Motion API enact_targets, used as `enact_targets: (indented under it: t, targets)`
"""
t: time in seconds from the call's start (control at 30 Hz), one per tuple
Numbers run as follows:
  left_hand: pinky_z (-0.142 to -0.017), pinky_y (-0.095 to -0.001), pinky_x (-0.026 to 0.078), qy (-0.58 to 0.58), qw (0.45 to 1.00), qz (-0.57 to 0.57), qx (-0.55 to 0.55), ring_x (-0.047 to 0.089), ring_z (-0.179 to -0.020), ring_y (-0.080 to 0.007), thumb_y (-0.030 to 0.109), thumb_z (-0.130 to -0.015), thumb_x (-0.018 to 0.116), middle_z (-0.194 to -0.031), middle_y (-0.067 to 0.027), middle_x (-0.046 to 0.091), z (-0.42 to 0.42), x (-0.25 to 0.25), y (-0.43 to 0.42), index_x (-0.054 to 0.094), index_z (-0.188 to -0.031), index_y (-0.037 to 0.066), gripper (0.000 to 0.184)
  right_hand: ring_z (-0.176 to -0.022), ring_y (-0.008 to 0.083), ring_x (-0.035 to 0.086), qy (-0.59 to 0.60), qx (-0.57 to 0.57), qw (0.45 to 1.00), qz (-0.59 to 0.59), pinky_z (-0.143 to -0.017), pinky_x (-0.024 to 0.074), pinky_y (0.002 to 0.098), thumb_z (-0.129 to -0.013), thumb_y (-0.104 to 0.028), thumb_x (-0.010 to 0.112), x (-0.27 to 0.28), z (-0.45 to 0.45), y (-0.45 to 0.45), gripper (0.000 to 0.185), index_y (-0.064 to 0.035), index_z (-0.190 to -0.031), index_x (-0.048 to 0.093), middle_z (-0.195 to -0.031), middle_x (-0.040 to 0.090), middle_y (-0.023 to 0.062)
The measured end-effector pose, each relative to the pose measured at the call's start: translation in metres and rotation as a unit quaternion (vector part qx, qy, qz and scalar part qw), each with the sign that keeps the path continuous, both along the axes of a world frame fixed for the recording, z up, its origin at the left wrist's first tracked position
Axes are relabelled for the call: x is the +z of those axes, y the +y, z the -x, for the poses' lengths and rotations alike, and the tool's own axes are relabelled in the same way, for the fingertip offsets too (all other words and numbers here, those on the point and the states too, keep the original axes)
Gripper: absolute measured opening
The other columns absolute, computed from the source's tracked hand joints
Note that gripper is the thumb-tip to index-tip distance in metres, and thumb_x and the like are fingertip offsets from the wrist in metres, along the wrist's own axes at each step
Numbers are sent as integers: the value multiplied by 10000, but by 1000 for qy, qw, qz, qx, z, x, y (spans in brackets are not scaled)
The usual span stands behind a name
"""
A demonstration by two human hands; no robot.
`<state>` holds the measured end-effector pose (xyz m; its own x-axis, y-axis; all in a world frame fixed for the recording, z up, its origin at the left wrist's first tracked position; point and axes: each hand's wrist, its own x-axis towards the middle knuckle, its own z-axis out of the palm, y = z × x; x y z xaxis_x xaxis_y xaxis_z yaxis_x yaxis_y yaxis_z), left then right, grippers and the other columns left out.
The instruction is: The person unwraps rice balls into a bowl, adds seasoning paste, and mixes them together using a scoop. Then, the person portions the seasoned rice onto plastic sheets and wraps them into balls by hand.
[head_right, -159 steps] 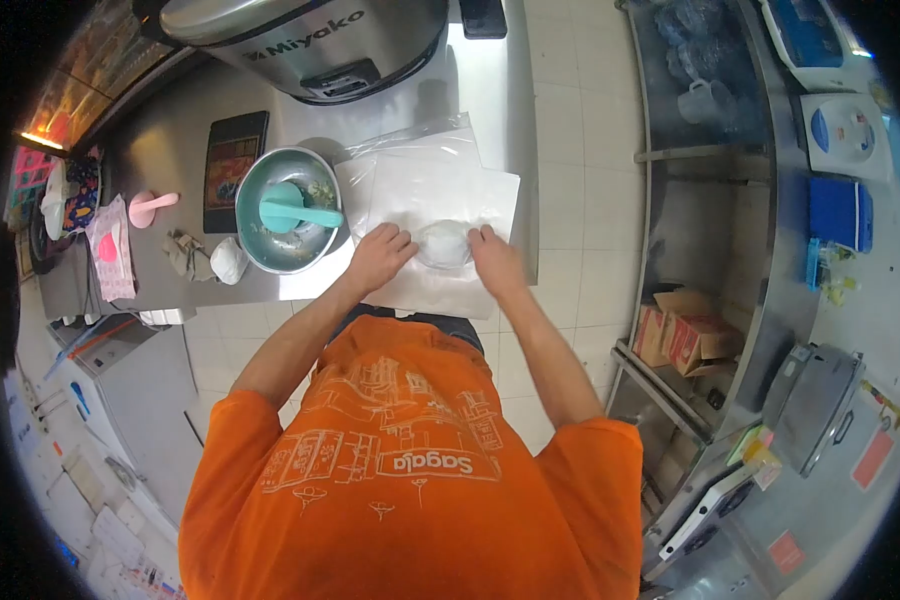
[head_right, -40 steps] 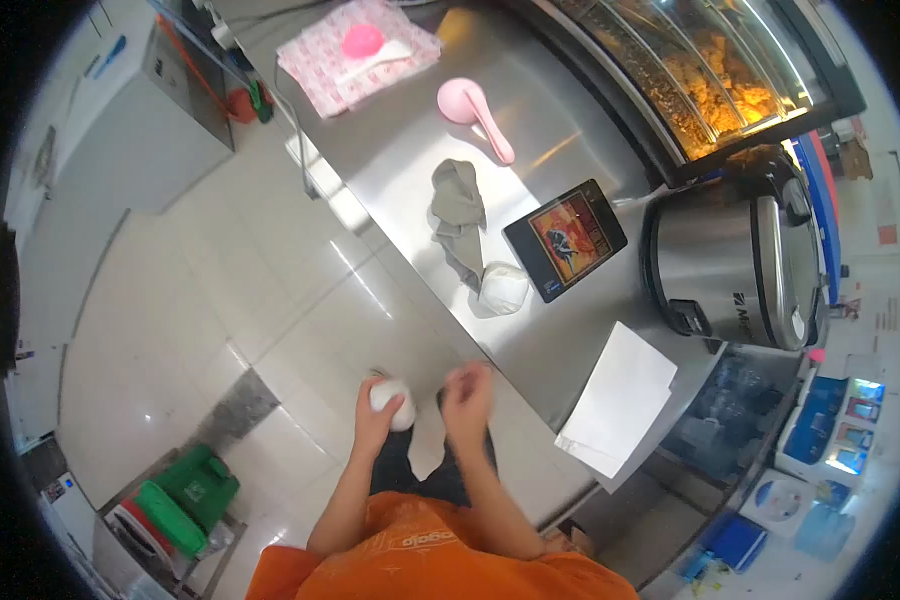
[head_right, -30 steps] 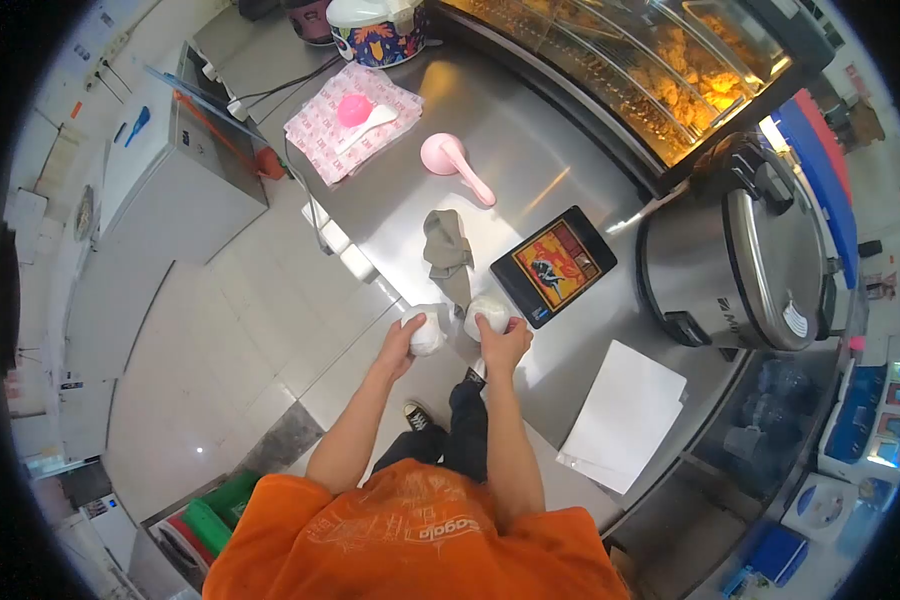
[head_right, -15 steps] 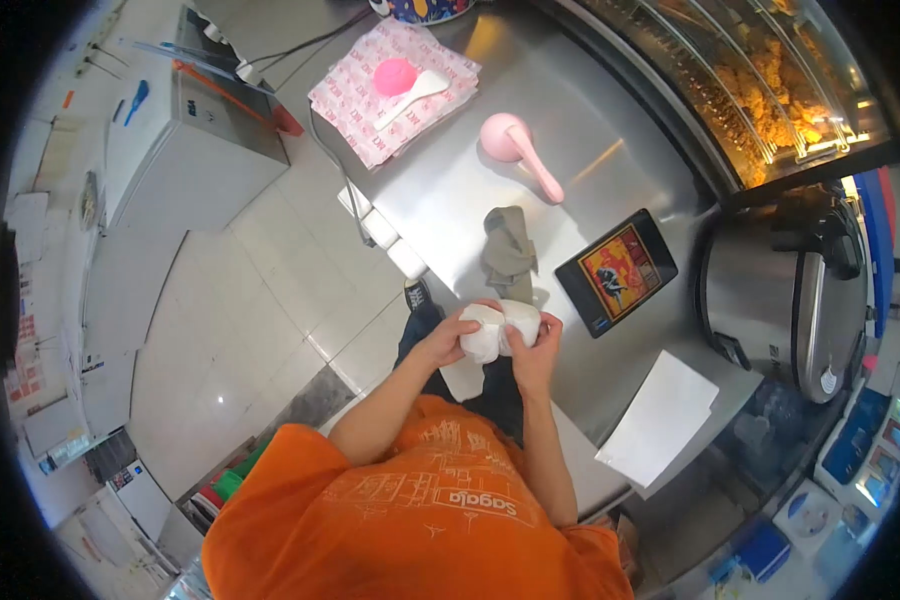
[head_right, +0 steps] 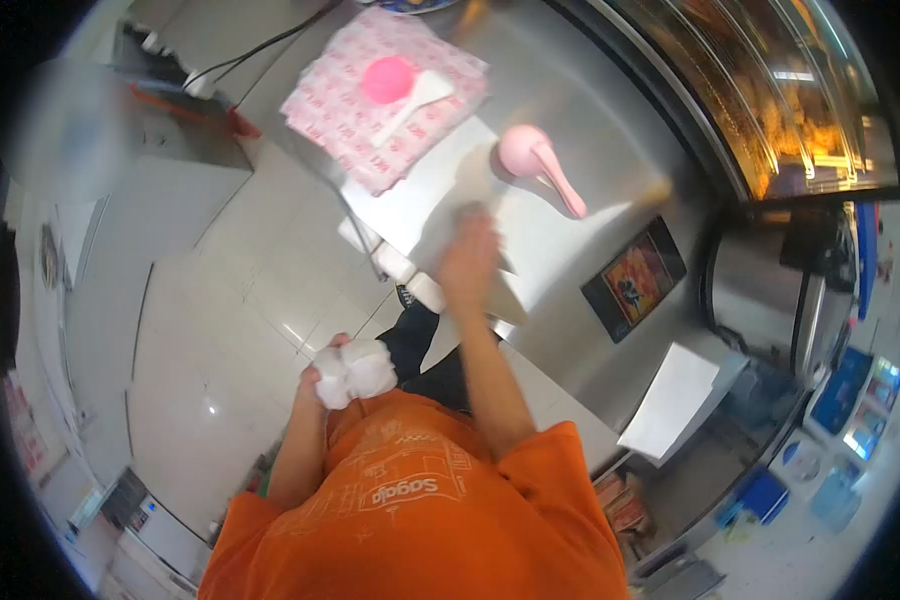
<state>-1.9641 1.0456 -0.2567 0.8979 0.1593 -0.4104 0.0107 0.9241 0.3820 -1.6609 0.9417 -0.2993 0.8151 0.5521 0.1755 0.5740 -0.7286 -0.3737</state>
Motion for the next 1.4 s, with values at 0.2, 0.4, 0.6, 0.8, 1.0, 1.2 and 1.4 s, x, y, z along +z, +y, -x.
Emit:
enact_targets:
  t: [0.2,0.4,0.6,0.8,1.0,1.2,1.4]
  targets:
    - [-927,-497,527,50,991,6,-122,550,-1187,-360,448,-625,785,-1322,-187,524,-29,16,51,419,-1378,94,909,-1296,394,462,44,47,996,-57,-1119,323,503,-895,-45,473,2,48,-71,463,18,-1353,486,-1368,515,237]
    - [-940,-498,520,43,981,-24,-185,536,-1208,-364,481,-643,769,-1342,-183,513,-39,4,60,405,-1404,106,923,-1333,436,396,-45,-408,909,76,-1117,294,515,-923,-74,487,-34,45,-336,497,64,-1397,426,-1421,444,269]
    - [-940,-503,521,50,981,-40,-184,534,-1213,-371,505,-653,760,-1347,-179,510,-38,10,11,396,-1420,119,933,-1290,436,450,12,-445,888,-114,-1099,351,469,-921,-49,491,-21,21,-337,374,37,-1281,544,-1313,545,262]
    - [-940,-507,522,29,973,-56,-223,531,-1217,-378,528,-663,750,-1353,-175,508,-67,17,-115,387,-1436,131,942,-1165,422,547,-45,-216,940,-261,-1081,394,461,-831,79,477,-15,34,-403,399,13,-1202,608,-1207,613,238]
    - [-976,-477,495,-1,937,-6,-351,507,-1249,-360,523,-667,743,-1384,-188,484,-125,21,-308,371,-1459,109,968,-997,368,636,429,-82,891,-122,-891,495,432,-806,-79,527,76,113,-503,288,-52,-1033,702,-1045,681,203]
    - [-950,-481,512,-33,884,-11,-466,553,-1186,-358,519,-657,738,-1340,-178,516,-173,-9,-438,399,-1441,86,958,-891,339,666,246,-501,743,-369,-842,515,426,-791,-39,545,137,132,-722,294,7,-1058,659,-943,687,207]
    - [-939,-463,506,-43,909,54,-410,564,-1157,-326,512,-701,707,-1306,-148,538,-217,-33,-584,420,-1419,78,886,-1195,396,543,54,-401,907,-116,-1011,446,436,-849,-25,551,54,51,-850,433,-8,-1282,545,-1309,551,246]
